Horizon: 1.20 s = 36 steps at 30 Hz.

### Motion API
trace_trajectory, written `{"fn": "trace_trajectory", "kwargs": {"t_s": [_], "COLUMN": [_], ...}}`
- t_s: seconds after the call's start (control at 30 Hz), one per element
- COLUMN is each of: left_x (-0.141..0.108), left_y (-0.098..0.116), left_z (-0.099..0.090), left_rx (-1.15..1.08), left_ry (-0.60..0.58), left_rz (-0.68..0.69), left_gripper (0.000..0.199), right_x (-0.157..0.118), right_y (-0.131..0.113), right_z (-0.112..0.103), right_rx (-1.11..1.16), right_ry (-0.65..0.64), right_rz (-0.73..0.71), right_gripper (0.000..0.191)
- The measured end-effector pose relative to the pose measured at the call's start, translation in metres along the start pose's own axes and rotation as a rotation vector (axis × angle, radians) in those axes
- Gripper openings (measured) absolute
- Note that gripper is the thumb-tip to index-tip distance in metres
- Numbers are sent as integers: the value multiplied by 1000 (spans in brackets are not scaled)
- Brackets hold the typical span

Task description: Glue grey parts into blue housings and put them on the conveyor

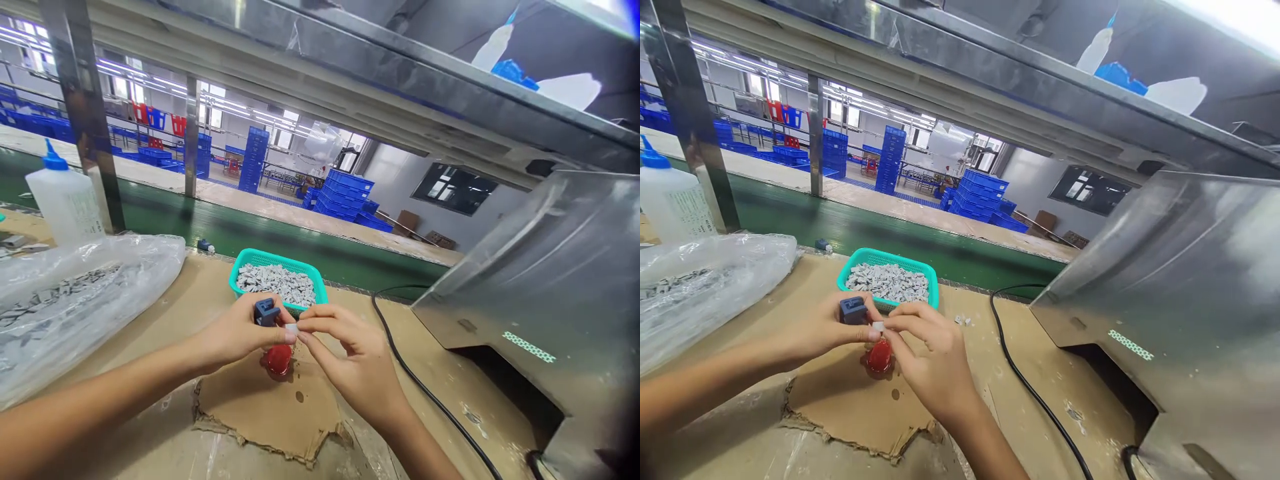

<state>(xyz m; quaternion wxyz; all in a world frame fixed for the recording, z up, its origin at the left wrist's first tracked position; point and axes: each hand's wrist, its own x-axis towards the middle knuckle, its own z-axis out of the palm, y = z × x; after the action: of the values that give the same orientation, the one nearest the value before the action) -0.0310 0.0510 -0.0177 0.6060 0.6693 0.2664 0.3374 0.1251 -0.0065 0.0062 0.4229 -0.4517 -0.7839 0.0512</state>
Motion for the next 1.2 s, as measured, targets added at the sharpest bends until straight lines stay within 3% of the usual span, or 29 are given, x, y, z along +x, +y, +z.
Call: {"fn": "trace_trajectory", "kwargs": {"t_s": [0.13, 0.37, 0.57, 0.73, 0.93, 1.2], "left_x": [-1, 6, 12, 10, 8, 8], "left_y": [-3, 1, -8, -11, -7, -9], "left_z": [0, -17, -29, -32, -29, -31], "left_rx": [-31, 232, 214, 247, 411, 266], "left_ry": [-65, -13, 2, -82, -52, -61], "left_rz": [-47, -298, -381, -359, -397, -365], "left_gripper": [18, 27, 28, 31, 32, 43], "right_x": [-6, -25, -33, -35, -34, -34], "right_y": [6, 42, 55, 57, 56, 55], "right_z": [1, 14, 21, 25, 25, 27], "right_rx": [-37, -5, -3, -2, -41, -19], "right_ry": [-38, -57, -136, -143, -144, -68], "right_rz": [-58, 192, 219, 165, 41, 53], "right_gripper": [17, 11, 11, 11, 14, 15]}}
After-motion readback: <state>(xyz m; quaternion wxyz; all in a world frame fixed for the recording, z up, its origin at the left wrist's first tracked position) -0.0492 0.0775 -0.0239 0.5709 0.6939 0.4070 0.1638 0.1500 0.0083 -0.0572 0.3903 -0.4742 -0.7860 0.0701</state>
